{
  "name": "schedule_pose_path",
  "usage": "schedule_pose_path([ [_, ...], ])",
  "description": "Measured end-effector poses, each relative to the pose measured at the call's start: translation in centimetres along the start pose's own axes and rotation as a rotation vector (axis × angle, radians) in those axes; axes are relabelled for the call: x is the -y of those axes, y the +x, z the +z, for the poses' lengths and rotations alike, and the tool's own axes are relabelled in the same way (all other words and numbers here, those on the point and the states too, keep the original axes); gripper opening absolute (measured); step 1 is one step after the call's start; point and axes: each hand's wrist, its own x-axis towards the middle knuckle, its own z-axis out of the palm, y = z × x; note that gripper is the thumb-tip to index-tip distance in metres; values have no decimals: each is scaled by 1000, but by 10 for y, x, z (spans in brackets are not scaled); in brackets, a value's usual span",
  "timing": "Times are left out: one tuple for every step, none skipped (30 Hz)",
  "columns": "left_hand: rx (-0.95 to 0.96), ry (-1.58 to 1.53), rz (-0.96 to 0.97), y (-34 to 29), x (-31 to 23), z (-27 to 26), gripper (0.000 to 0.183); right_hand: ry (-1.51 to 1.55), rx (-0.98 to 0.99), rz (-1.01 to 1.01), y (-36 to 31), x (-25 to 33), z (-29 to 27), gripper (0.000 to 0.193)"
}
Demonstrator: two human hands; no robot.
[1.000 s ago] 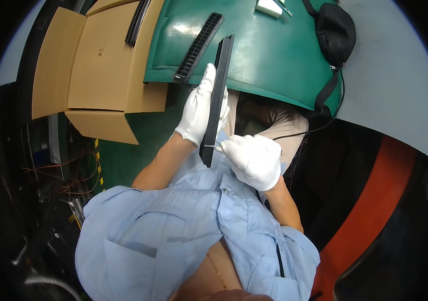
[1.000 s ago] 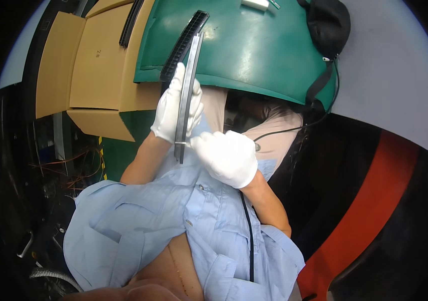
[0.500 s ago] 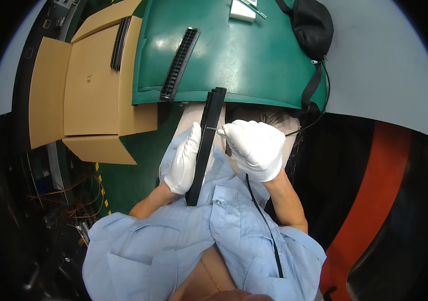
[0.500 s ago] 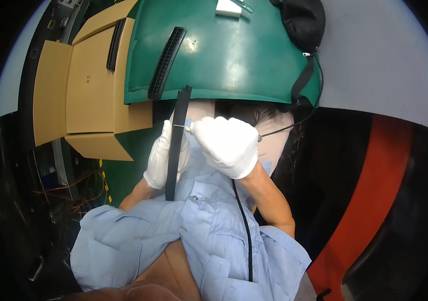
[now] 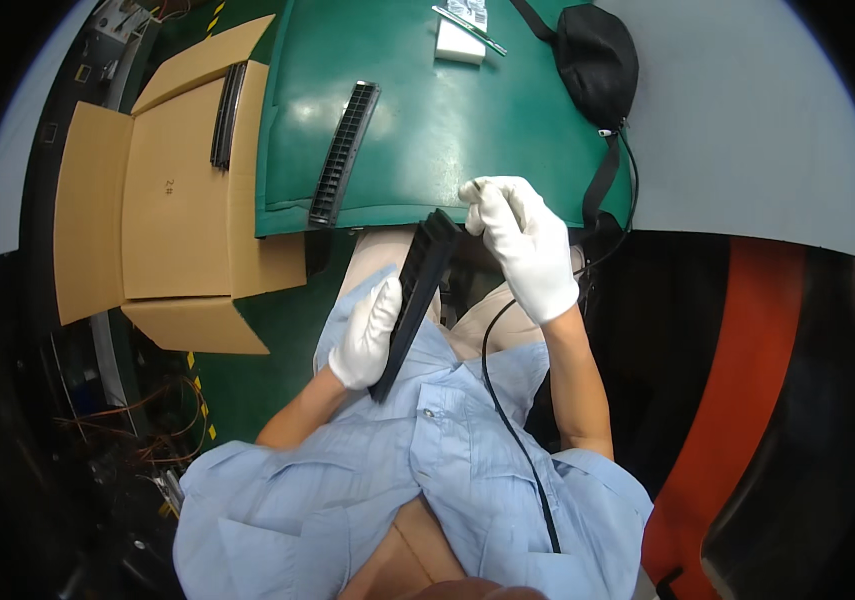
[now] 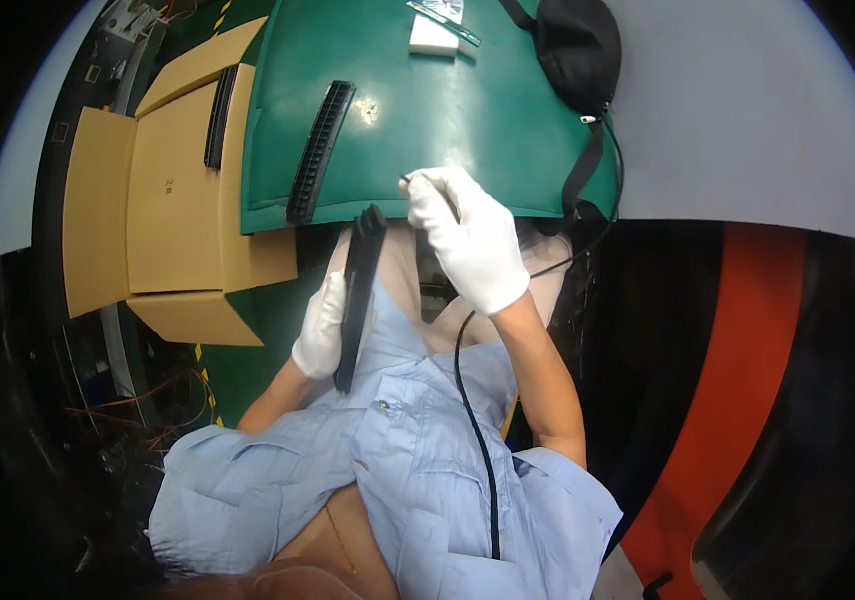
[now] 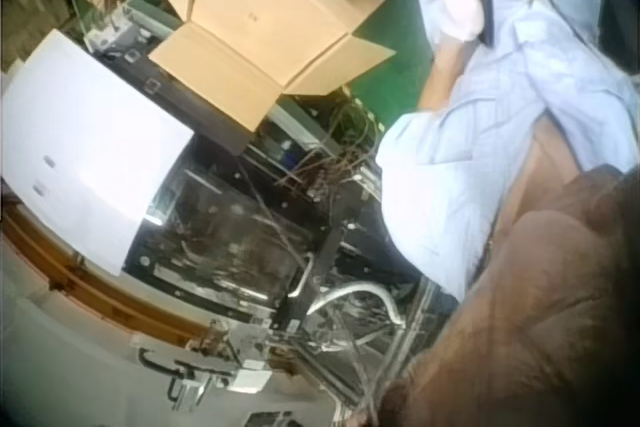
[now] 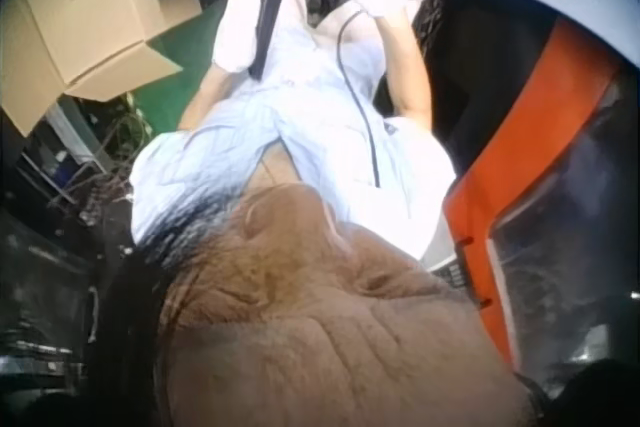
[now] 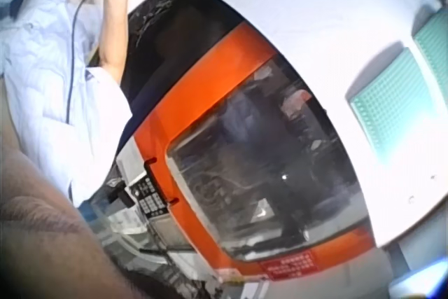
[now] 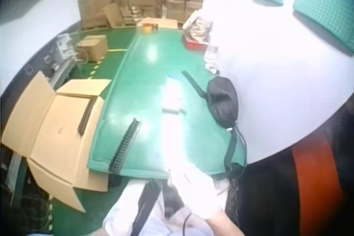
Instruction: The person retrieves black rectangular electronic components from a cardboard box and places them into a machine. They then take the components out and sit at a green workbench to insert small metal pins into the slots of the components using a screwdriver. The person repeats this process for multiple units, handling them one at a time.
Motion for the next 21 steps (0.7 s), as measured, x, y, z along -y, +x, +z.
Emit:
schedule_pose_path([
  [-17, 41, 98, 8, 0, 0, 50, 112, 51, 85, -5, 7, 2, 25],
  [-39, 83, 194, 14, 1, 0, 51, 224, 102, 171, -9, 11, 5, 28],
  [-68, 127, 289, 22, 2, 0, 52, 256, 123, 76, -15, 6, 16, 35],
  [-142, 78, 269, 26, -2, 5, 51, 109, 160, 24, -17, 13, 17, 39],
  [-215, 29, 255, 32, -7, 8, 50, 14, 223, -41, -20, 20, 19, 42],
  [-245, -91, 185, 34, -15, 9, 51, -78, 287, -103, -25, 22, 23, 45],
  [-272, -215, 121, 37, -27, 11, 54, -116, 335, -113, -31, 26, 28, 47],
  [-330, -172, 64, 36, -47, 10, 58, -112, 309, -146, -34, 30, 24, 48],
  [-353, -180, 114, 35, -46, 12, 60, -84, 316, -84, -34, 40, 13, 46],
  [-365, -189, 162, 35, -44, 15, 62, -59, 317, -13, -34, 46, 0, 44],
  [-357, -233, 131, 33, -47, 18, 63, -14, 305, 8, -33, 38, -4, 37],
  [-338, -280, 101, 29, -54, 22, 64, -92, 268, -100, -31, 32, -7, 24],
  [-318, -326, 69, 26, -59, 24, 65, -195, 276, -265, -29, 24, -6, 19],
  [-317, -294, 47, 25, -60, 25, 67, -298, 283, -430, -29, 16, -5, 14],
  [-316, -262, 26, 25, -62, 24, 69, -353, 296, -495, -29, 12, -6, 13],
  [-314, -231, 5, 25, -62, 24, 72, -408, 309, -561, -30, 10, -7, 11],
  [-285, -240, 24, 24, -60, 24, 71, -462, 322, -626, -32, 8, -8, 10],
  [-262, -245, 43, 23, -56, 22, 70, -501, 356, -646, -34, 7, -9, 12],
  [-239, -250, 63, 23, -53, 20, 69, -540, 390, -665, -38, 7, -10, 14],
  [-250, -234, 68, 23, -49, 21, 70, -579, 424, -685, -43, 8, -12, 17],
  [-257, -220, 79, 26, -46, 22, 72, -627, 449, -680, -49, 8, -15, 22],
])
